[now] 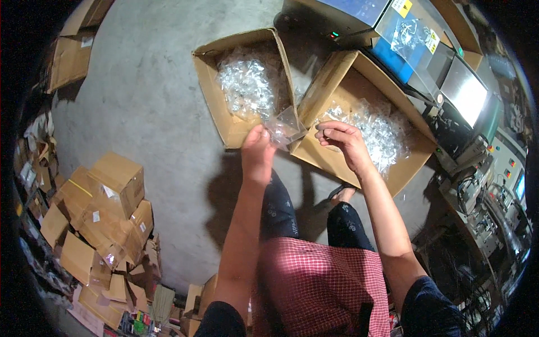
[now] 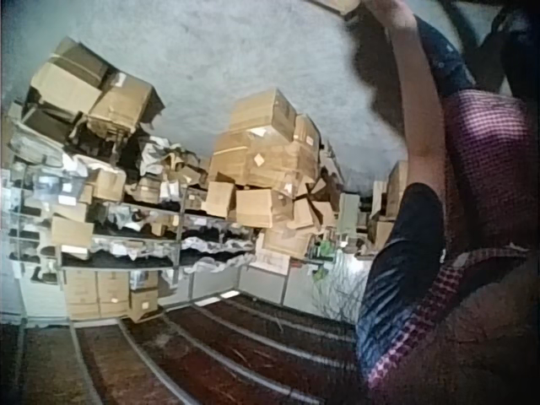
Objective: The person sorts small plastic packets containing hardware from a large cardboard box into a smaller cardboard box by hand.
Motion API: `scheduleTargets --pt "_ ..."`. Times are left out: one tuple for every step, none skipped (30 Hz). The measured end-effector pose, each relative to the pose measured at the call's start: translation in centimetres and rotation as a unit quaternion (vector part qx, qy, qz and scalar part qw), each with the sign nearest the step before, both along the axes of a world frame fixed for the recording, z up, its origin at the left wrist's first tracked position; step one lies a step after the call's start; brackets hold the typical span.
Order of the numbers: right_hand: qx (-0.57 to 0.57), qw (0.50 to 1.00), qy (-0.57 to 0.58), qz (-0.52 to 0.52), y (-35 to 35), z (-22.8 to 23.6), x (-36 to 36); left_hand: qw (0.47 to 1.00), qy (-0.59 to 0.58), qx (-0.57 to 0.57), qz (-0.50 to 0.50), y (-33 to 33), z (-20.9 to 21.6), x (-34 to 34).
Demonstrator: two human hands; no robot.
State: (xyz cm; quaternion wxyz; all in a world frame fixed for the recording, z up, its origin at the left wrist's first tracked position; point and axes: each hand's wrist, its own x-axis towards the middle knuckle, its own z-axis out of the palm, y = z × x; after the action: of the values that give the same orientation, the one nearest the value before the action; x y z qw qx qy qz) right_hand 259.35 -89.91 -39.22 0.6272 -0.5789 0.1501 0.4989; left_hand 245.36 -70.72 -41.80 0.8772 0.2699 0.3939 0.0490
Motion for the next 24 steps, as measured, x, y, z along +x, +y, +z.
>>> scheduleTargets --pt "-0.008 1.000 0.006 -0.001 -0.4 -0.4 0.1 1.000 -0.013 -0.003 0.002 0.2 -0.2 0.1" --pt "-0.015 1.000 0.012 -0.003 -0.8 -0.9 0.2 0.993 0.016 0.106 -0.044 0.2 -1.0 -0.1" --pt "-0.019 1.000 0.018 -0.002 -0.7 -1.2 0.2 0.971 0.045 0.216 -0.088 0.5 -2.1 -0.9" --pt "-0.030 0.999 0.014 -0.036 -0.8 -1.4 0.2 0.980 0.047 0.182 -0.060 0.9 -2.5 -1.1" --pt "-0.041 0.997 0.010 -0.070 -0.9 -1.8 0.0 0.987 0.050 0.149 -0.030 1.3 -2.8 -1.4" --pt "-0.055 0.993 0.007 -0.103 -1.1 -2.4 -0.2 0.996 0.028 -0.033 0.076 1.9 -3.0 -1.6" --pt "-0.095 0.990 0.006 -0.103 -1.8 -3.6 -0.2 0.960 0.003 -0.213 0.179 2.1 -3.4 -1.4" --pt "-0.135 0.986 0.006 -0.103 -2.7 -5.6 -0.5 0.969 0.062 -0.179 0.155 1.5 -3.9 -1.2" --pt "-0.174 0.979 0.004 -0.104 -3.9 -7.8 -0.6 0.990 0.058 -0.079 0.101 0.6 -4.2 -0.1" --pt "-0.191 0.976 -0.020 -0.102 -5.1 -10.3 -1.2 0.997 0.056 0.023 0.045 -0.6 -4.5 1.0" --pt "-0.262 0.959 -0.112 -0.008 -7.1 -13.2 -1.4 0.991 0.049 0.119 -0.015 -2.2 -4.6 2.8" --pt "-0.336 0.917 -0.198 0.084 -10.0 -16.3 -1.1 0.950 0.029 0.291 -0.108 -3.9 -3.5 6.3" --pt "-0.395 0.858 -0.275 0.178 -11.6 -18.5 -0.6 0.874 0.086 0.417 -0.235 -4.1 -1.7 9.8" --pt "-0.415 0.843 -0.256 0.228 -11.5 -19.8 -0.3 0.791 0.021 0.549 -0.271 -4.1 -2.8 11.2" --pt "-0.410 0.840 -0.264 0.239 -10.7 -20.4 -0.2 0.683 -0.043 0.665 -0.299 -3.6 -4.3 12.4" --pt "-0.403 0.838 -0.271 0.251 -9.3 -20.4 -0.1 0.568 -0.004 0.727 -0.385 -2.9 -6.2 13.8" --pt "-0.400 0.834 -0.278 0.259 -8.5 -20.5 0.2 0.441 0.029 0.770 -0.460 -2.4 -8.2 15.4" --pt "-0.395 0.785 -0.336 0.338 -8.8 -21.1 0.6 0.315 0.076 0.787 -0.524 -2.8 -9.7 17.5" --pt "-0.369 0.784 -0.336 0.369 -8.1 -20.6 1.1 0.179 0.125 0.787 -0.577 -2.8 -11.2 18.9" --pt "-0.351 0.765 -0.346 0.415 -7.6 -20.4 1.4 0.137 0.120 0.762 -0.622 -2.8 -13.1 20.0" --pt "-0.329 0.763 -0.356 0.427 -6.7 -20.0 1.6 0.094 0.114 0.733 -0.664 -2.5 -15.2 20.6" --pt "-0.313 0.754 -0.378 0.436 -6.9 -20.7 1.2 0.117 0.076 0.689 -0.711 -2.3 -17.8 20.9" --pt "-0.321 0.733 -0.427 0.422 -8.5 -22.9 0.4 0.111 0.057 0.623 -0.773 -4.0 -20.5 22.0" --pt "-0.366 0.665 -0.511 0.403 -9.5 -24.8 -0.5 0.083 0.031 0.598 -0.797 -5.7 -23.9 22.3"
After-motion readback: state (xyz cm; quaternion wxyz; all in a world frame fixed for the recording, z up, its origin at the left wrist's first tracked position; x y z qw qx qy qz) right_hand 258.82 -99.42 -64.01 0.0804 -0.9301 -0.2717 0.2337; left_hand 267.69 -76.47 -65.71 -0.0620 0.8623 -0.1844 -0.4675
